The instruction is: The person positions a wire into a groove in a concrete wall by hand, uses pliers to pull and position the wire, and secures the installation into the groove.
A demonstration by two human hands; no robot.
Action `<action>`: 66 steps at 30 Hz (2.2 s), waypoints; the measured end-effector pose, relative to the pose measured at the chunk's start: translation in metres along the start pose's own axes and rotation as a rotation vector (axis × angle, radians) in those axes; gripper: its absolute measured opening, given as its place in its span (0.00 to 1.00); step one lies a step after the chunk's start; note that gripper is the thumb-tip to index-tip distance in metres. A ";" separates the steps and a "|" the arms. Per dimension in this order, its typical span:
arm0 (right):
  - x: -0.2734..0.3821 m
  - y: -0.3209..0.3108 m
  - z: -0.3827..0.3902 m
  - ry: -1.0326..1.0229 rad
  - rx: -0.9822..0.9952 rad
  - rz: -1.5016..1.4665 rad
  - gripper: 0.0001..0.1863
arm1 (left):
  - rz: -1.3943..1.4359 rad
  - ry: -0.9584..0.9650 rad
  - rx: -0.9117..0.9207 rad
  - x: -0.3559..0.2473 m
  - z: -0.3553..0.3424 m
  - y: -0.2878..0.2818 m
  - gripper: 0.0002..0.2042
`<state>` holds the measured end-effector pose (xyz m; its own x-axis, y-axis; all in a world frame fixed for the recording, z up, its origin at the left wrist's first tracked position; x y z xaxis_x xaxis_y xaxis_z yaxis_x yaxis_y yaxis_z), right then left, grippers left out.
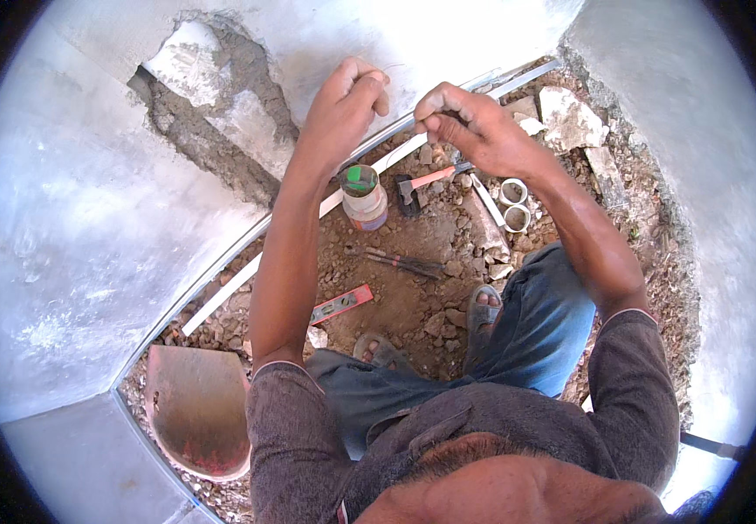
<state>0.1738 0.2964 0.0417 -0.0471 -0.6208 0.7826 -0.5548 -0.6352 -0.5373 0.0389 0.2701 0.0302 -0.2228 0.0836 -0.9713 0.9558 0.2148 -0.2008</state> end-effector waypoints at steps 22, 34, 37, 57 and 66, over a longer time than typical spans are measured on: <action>0.032 -0.019 0.001 -0.415 -0.289 0.620 0.08 | 0.060 0.042 0.269 0.015 0.001 0.033 0.16; 0.006 -0.017 -0.005 -0.257 -0.201 0.777 0.08 | -0.131 0.158 0.370 0.026 0.004 0.034 0.16; -0.006 -0.019 -0.008 -0.222 -0.219 0.629 0.12 | -0.396 0.330 0.289 0.012 -0.001 0.024 0.15; -0.029 0.020 0.003 -0.052 0.056 0.644 0.04 | 0.407 -0.152 0.421 0.105 0.079 0.061 0.17; -0.091 0.176 0.075 -0.228 0.843 0.768 0.09 | 0.199 -0.419 0.161 0.234 0.225 0.035 0.15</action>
<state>0.1429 0.2071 -0.1479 0.0668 -0.9890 0.1318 0.2880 -0.1074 -0.9516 0.0636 0.0786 -0.2328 0.0324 -0.2983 -0.9539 0.9969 0.0786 0.0093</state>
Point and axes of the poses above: each hand's wrist, its own z-axis away from the middle knuckle, its own y-axis out of the palm, x = y × z, the point moved 9 cm from there along -z, towards the middle knuckle
